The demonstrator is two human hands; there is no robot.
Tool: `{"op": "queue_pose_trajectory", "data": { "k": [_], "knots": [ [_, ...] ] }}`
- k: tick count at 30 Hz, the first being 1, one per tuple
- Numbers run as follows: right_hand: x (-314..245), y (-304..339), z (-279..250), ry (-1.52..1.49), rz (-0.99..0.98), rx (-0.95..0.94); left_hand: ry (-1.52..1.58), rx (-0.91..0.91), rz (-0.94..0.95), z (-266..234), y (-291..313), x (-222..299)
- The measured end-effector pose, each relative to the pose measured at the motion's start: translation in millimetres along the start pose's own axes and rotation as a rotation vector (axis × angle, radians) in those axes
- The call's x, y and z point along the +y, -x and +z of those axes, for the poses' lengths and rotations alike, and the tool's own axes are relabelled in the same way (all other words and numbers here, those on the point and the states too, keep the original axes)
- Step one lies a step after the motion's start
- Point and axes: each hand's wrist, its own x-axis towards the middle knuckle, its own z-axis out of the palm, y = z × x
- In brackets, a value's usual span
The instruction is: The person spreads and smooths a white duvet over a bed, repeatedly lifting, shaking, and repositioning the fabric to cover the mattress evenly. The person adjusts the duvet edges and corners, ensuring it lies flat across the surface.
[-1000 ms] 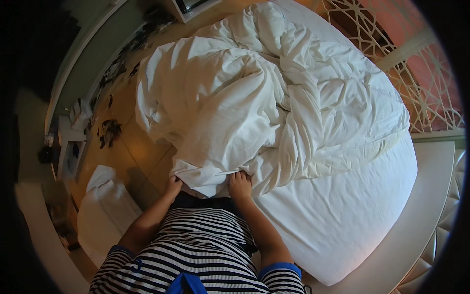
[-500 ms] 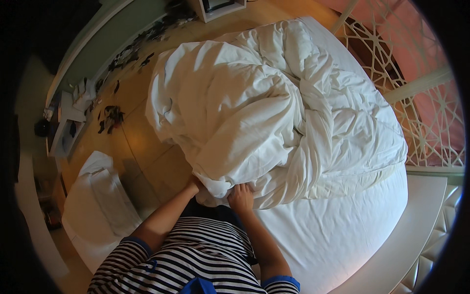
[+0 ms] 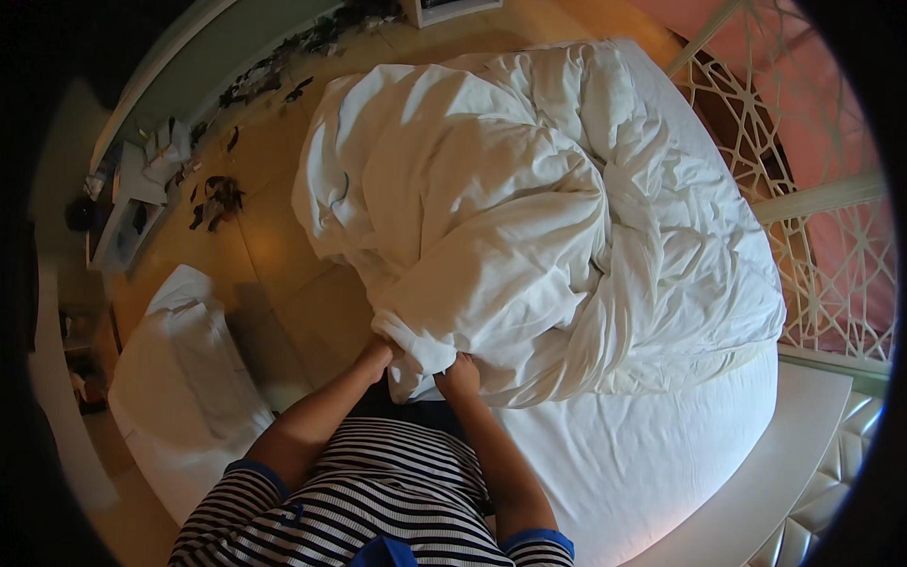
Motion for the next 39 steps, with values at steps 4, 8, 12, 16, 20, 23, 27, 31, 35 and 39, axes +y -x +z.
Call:
{"op": "queue_pose_trajectory", "data": {
  "k": [4, 8, 12, 16, 20, 23, 27, 31, 35, 39],
  "knots": [
    [-22, 19, -61, -0.181, -0.002, -0.031, 0.038, -0.192, 0.027, -8, 43, 28],
    [-49, 44, -109, -0.341, -0.163, 0.115, 0.363, -0.363, -0.148, -1, 96, 43],
    [-58, 65, -114, -0.682, -0.058, 0.061, 0.476, -0.614, -0.180, 29, 145, 107],
    [-72, 51, -122, -0.792, 0.040, 0.428, 0.539, -0.790, -0.184, 58, 143, 115],
    [-46, 42, -116, -0.830, 0.053, 0.569, 0.523, -0.697, -0.182, 70, 146, 128],
    [-59, 42, -123, -0.598, -0.003, 0.653, 0.572, -0.705, -0.195, 68, 137, 129],
    [-87, 29, -148, -0.271, -0.046, 0.743, 0.503, -0.682, -0.241, 70, 136, 126],
    [-61, 18, -147, -0.111, -0.065, 0.597, 0.367, -0.683, -0.200, 79, 142, 124],
    [-58, 2, -157, -0.306, -0.062, 0.638, 0.348, -0.706, -0.163, 73, 127, 132],
    [-40, 3, -162, -0.772, 0.046, 0.692, 0.457, -0.661, 0.154, 62, 123, 129]
  ]
}}
